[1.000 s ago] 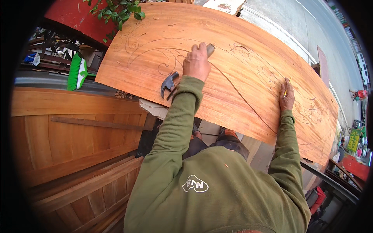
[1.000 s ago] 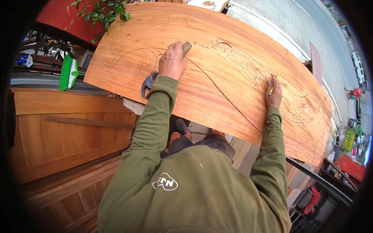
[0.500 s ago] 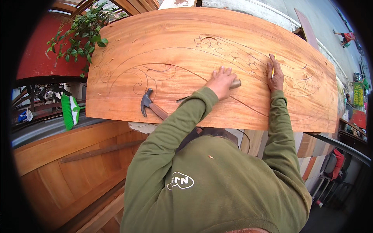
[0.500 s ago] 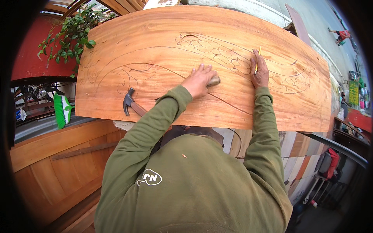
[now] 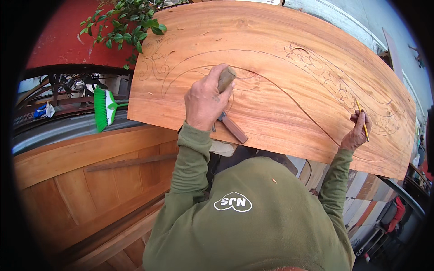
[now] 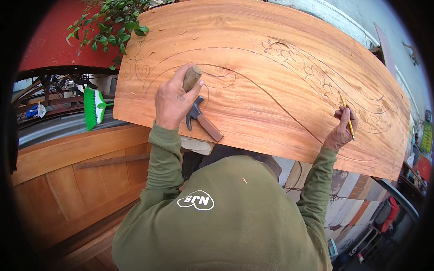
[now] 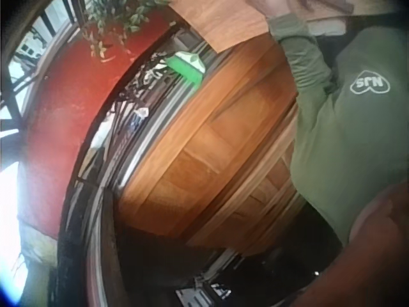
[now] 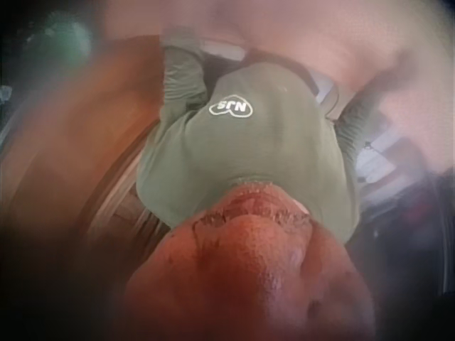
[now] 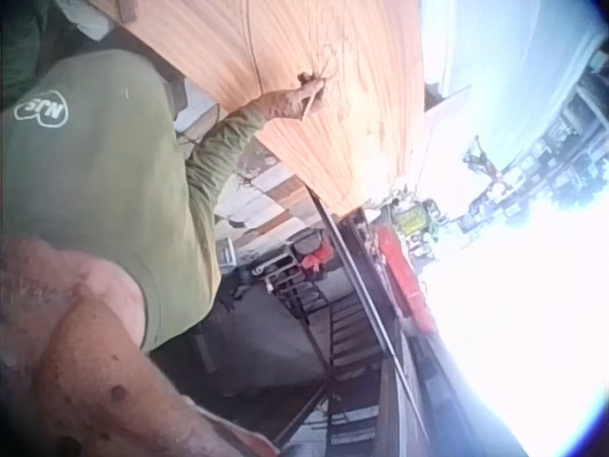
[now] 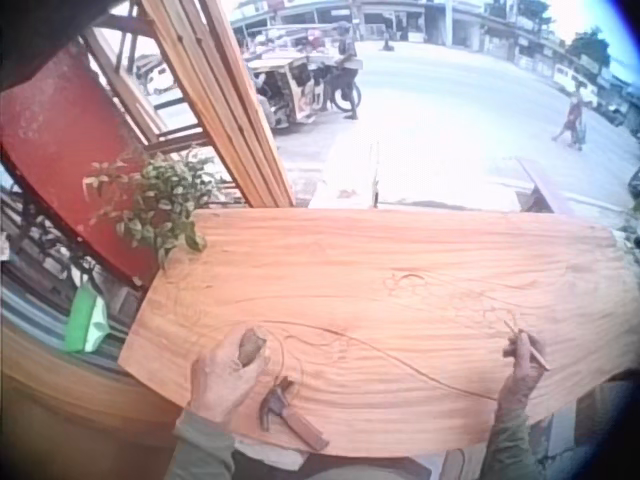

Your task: The person draws a floral design onto a wood panel using a pencil, then begins carving the outlines of the design using a chisel and hammer.

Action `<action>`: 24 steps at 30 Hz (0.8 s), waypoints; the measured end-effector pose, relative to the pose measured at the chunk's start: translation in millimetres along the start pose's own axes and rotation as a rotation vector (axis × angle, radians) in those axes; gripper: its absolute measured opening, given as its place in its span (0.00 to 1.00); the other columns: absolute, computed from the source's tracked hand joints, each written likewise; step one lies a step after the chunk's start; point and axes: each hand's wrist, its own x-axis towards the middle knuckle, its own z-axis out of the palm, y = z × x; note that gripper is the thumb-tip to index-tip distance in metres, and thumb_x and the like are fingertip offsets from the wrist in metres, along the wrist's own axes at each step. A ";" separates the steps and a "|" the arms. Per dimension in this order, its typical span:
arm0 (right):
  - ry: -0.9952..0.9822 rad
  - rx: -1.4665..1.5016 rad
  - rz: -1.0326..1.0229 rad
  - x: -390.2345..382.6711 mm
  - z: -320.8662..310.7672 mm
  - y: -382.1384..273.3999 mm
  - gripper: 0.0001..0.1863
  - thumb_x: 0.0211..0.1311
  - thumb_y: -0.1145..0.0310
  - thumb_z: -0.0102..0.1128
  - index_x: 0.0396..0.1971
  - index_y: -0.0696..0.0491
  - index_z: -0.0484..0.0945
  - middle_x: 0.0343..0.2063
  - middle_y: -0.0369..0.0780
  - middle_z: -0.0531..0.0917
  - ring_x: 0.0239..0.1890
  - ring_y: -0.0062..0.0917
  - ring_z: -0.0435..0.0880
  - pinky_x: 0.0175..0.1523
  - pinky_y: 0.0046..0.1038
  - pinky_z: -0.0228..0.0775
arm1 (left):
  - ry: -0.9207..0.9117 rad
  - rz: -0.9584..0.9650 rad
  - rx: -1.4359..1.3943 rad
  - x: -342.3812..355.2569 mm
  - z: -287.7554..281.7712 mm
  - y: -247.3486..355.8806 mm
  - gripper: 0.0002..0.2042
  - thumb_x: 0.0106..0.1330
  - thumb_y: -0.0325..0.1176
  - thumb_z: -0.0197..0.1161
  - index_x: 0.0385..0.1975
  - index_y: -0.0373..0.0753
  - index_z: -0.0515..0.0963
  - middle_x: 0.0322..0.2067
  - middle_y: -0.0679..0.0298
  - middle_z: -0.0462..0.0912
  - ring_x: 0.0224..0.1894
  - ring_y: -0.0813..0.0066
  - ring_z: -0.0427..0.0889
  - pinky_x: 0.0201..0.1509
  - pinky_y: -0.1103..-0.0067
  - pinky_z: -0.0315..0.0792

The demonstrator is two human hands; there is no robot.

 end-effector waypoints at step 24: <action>-0.774 0.267 0.528 -313.5 457.7 -114.5 0.06 0.67 0.76 0.64 0.41 0.61 0.82 0.34 0.39 0.87 0.34 0.17 0.84 0.41 0.20 0.79 | -0.073 -0.525 -0.008 -6.1 -115.4 -386.8 0.45 0.58 0.50 0.77 0.76 0.51 0.64 0.55 0.46 0.85 0.56 0.45 0.84 0.59 0.63 0.77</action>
